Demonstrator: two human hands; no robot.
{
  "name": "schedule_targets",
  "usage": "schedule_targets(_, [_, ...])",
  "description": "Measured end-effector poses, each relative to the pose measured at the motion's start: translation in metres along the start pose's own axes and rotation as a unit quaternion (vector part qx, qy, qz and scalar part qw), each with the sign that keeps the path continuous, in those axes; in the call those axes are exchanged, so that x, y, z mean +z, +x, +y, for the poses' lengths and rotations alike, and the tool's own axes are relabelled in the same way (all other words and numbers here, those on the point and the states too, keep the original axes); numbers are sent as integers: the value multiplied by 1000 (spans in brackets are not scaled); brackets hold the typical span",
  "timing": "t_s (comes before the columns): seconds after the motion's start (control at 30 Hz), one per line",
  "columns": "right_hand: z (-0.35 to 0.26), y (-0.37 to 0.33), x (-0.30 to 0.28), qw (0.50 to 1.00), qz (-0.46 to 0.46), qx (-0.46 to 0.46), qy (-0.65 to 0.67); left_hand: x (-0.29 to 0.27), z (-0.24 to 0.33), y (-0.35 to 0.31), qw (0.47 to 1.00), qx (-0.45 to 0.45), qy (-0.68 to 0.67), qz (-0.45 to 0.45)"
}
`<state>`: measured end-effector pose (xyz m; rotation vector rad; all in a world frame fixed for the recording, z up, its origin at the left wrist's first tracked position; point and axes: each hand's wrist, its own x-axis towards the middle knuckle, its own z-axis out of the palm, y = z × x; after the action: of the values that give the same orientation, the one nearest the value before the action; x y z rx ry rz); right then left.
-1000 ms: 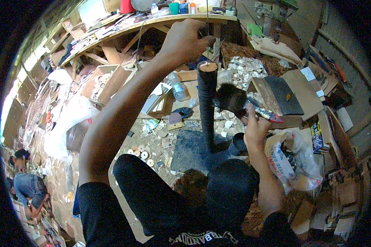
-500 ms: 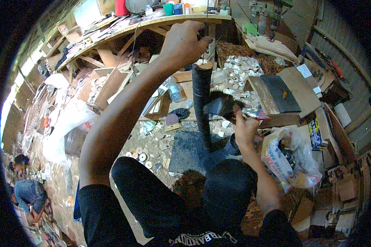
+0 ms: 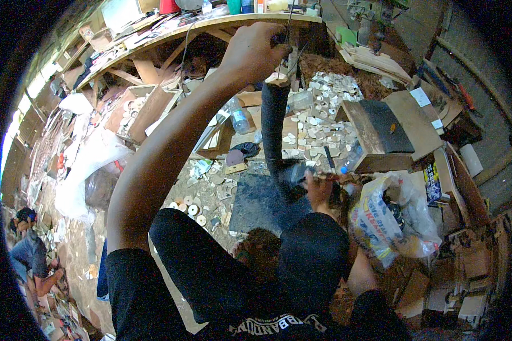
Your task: The person picks up small wooden discs from a pile on the floor and stacks them onto a vertical rod. After stacking, the person uses a brush to apply a dark substance to the stacked discs.
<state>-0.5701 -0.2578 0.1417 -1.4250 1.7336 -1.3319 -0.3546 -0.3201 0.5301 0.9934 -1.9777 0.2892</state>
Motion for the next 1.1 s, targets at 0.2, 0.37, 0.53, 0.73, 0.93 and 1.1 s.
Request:
schedule_targets(0.2, [41, -14, 12, 991, 49, -91, -85, -8, -13, -3, 1000, -19, -5, -4])
schedule_targets(0.37, [-71, -4, -15, 995, 79, -47, -26, -8, -16, -2, 1000, -28, 3, -10])
schedule_targets(0.53, [-185, 36, -54, 876, 49, -256, 405, -15, -9, 0, 999, -3, -36, -37])
schedule_targets(0.73, [-123, 1, -22, 957, 74, -89, 268, -24, -21, -3, 993, -91, 22, -74])
schedule_targets(0.93, [37, -45, 27, 979, -54, 174, 94, -19, -48, -14, 990, -118, -70, -32])
schedule_targets(1.1, [-24, -11, 15, 925, 120, -8, 361, -19, -46, -12, 977, -151, -145, -43])
